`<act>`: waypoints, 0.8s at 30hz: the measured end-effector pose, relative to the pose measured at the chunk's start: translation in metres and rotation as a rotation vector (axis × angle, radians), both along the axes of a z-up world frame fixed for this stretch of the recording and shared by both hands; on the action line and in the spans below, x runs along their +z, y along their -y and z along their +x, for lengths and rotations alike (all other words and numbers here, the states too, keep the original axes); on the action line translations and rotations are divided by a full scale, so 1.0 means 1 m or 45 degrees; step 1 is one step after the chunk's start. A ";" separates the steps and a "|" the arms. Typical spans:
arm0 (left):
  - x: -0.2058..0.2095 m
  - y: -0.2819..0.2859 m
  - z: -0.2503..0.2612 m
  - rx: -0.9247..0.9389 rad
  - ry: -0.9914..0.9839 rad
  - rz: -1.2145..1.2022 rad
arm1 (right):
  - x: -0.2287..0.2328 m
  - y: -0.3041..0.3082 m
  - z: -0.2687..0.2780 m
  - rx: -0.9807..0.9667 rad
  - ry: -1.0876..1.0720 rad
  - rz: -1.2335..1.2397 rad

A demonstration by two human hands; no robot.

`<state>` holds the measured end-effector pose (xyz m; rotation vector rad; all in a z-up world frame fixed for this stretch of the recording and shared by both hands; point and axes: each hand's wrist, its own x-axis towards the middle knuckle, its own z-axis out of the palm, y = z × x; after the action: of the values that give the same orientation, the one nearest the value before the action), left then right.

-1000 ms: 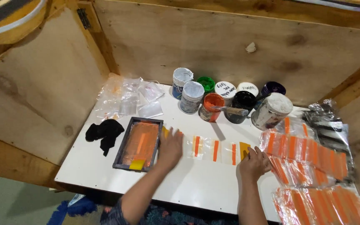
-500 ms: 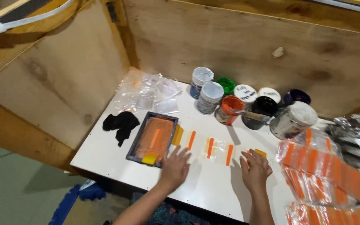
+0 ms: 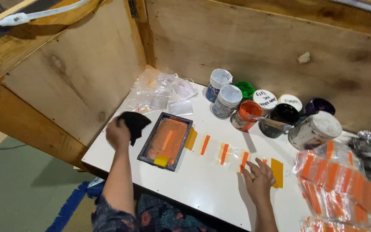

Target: The person wipes a white table surface with a black cloth, cleaning around orange and yellow rectangular items. They move the items aside to wipe underneath them and then return them to the table.

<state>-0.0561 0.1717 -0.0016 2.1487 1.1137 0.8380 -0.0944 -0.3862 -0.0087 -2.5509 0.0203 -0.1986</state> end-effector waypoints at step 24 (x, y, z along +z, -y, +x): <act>0.046 0.329 -0.108 -1.417 0.288 -1.526 | 0.011 0.009 -0.073 0.390 -0.658 1.169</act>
<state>-0.1643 -0.1573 0.0447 1.2081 0.0487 -0.1499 -0.1677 -0.3951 0.0026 -1.5973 -0.0664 0.4868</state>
